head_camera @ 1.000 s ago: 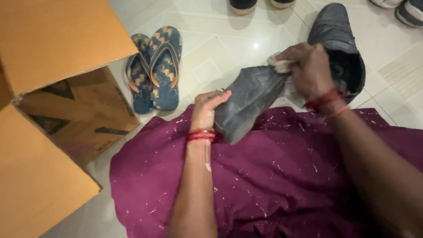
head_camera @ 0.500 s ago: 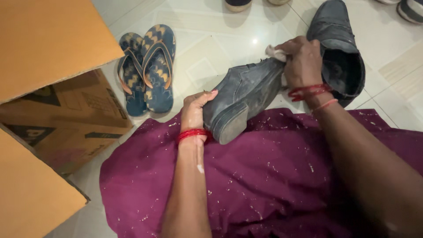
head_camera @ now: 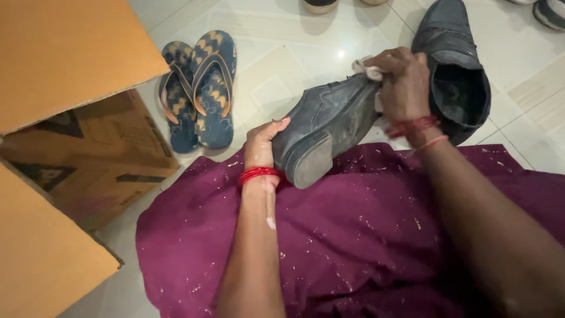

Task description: The person sits on the floor and wipes a dark slip-on shoe with a cloth, rotating it to clean the upper, sides, and sole. The person then picks up the matching shoe and continues wiping it in the same manner.

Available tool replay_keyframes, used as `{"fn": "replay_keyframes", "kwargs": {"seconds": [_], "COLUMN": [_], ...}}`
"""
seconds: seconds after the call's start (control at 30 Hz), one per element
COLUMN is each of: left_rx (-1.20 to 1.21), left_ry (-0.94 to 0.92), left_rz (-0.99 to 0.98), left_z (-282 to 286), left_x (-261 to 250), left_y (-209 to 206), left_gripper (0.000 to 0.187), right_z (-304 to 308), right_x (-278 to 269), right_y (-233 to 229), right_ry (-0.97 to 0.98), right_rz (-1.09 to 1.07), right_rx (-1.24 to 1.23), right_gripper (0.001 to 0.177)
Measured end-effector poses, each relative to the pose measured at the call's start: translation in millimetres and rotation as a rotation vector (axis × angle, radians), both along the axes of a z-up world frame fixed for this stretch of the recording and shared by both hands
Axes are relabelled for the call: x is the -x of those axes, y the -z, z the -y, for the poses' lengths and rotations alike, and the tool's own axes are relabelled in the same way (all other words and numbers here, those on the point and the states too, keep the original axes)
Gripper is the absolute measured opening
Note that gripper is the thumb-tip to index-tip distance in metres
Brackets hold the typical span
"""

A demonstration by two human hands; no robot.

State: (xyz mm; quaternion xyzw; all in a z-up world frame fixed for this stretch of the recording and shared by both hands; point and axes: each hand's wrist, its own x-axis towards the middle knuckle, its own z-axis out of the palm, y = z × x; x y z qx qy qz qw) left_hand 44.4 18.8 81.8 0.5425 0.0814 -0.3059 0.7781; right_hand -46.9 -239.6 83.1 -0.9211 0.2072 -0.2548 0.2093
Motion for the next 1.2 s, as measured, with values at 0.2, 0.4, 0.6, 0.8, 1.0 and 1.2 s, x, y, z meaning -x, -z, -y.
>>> {"fn": "replay_keyframes", "kwargs": {"seconds": [0.2, 0.4, 0.6, 0.8, 1.0, 1.2], "left_rx": [-0.02, 0.114, -0.033, -0.053, -0.487, -0.705], "left_ry": [0.001, -0.023, -0.101, 0.053, 0.223, 0.618], "left_rz": [-0.096, 0.479, 0.698, 0.774, 1.339, 1.4], "left_z": [1.5, 17.3, 23.0, 30.4, 62.3, 86.1], "left_x": [3.4, -0.4, -28.8, -24.5, 24.4, 61.0], "left_y": [-5.5, -4.2, -28.8, -54.1, -30.2, -1.2], "left_gripper": [0.016, 0.02, 0.025, 0.024, 0.031, 0.025], "right_z": [33.1, -3.0, -73.8, -97.7, -47.8, 5.3], "right_x": [11.4, 39.9, 38.3, 47.1, 38.8, 63.4], "right_y": [18.2, 5.8, -9.4, -9.9, -56.6, -66.2], "right_ry": [0.134, 0.272, -0.27, -0.649, 0.196, 0.295], "right_rz": [-0.139, -0.569, -0.761, -1.12, -1.025, -0.369], "right_rx": [-0.11, -0.085, -0.233, -0.509, -0.16, -0.738], "right_gripper": [0.037, 0.027, 0.035, 0.055, 0.056, 0.038]}}
